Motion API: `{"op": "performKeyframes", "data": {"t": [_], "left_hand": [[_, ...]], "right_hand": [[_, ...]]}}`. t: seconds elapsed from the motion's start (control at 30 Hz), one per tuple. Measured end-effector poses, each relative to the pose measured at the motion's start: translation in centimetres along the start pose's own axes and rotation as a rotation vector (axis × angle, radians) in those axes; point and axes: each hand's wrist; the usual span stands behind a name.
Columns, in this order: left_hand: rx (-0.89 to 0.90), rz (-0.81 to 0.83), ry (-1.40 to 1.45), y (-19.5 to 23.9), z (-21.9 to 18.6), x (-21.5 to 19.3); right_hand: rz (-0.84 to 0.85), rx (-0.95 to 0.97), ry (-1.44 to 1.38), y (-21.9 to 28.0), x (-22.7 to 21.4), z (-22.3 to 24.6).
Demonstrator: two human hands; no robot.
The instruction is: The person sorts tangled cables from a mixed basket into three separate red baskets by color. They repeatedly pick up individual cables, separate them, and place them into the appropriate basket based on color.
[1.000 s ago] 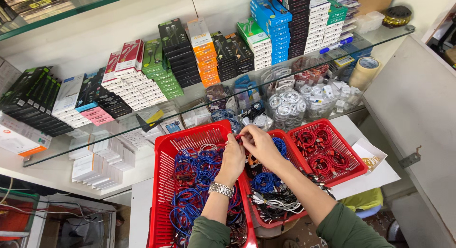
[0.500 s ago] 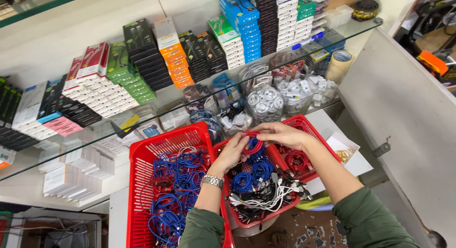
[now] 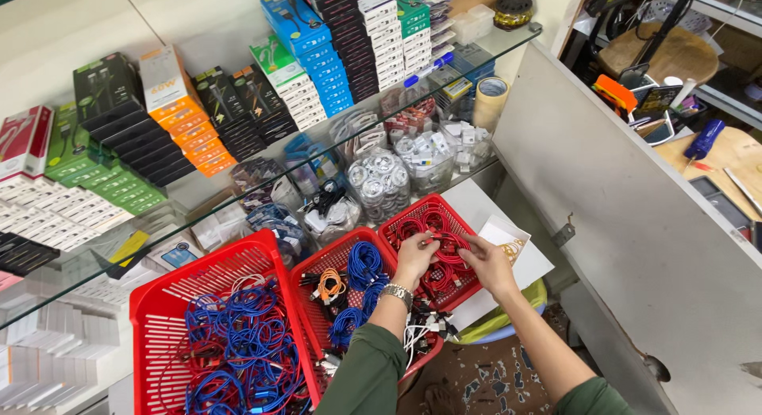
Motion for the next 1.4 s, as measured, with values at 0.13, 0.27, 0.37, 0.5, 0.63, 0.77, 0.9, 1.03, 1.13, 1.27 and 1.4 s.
{"op": "performKeyframes", "data": {"t": [0.13,0.27,0.37,0.5,0.63,0.77,0.9,1.03,1.13,1.27,1.4], "left_hand": [[-0.089,-0.033,-0.224,-1.6,1.6,2.2],[0.004,-0.013,-0.545,-3.3,2.6,3.1],[0.147,-0.039,-0.741,-3.7,3.3,3.8],[0.202,-0.067,-0.742,-2.8,3.0,4.9],[0.172,-0.215,-0.628,-1.0,0.8,4.9],[0.193,-0.268,-0.381,0.7,-1.1,2.9],[0.204,-0.366,-0.197,3.0,-2.3,-1.2],[0.287,-0.516,-0.159,6.3,-2.8,-7.5],[0.284,-0.595,-0.166,9.8,-2.8,-12.7],[0.255,-0.718,-0.111,15.1,-1.7,-19.1],[0.141,-0.797,-0.040,19.9,-0.4,-24.6]], "right_hand": [[-0.140,-0.003,0.353,0.4,-0.3,-2.0],[-0.234,-0.136,0.600,0.5,-0.3,-2.5],[-0.182,-0.211,0.527,0.2,0.1,-3.0],[-0.104,-0.164,0.665,-0.6,0.0,-3.6],[-0.061,-0.184,0.766,-1.5,-0.3,-2.0],[-0.074,-0.321,0.681,-2.4,1.6,1.6],[0.041,-0.423,0.567,-2.5,6.2,5.4],[0.172,-0.401,0.485,-0.7,12.5,8.7],[0.289,-0.414,0.448,1.1,17.4,10.5],[0.402,-0.555,0.370,3.9,24.1,11.5],[0.499,-0.504,0.433,6.1,30.3,11.2]]}}
Point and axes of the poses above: each hand's wrist, its own y-axis away from the middle knuckle, its own x-axis out of the palm, z = x × y, and after that the axes turned 3 degrees about -y, right-handed
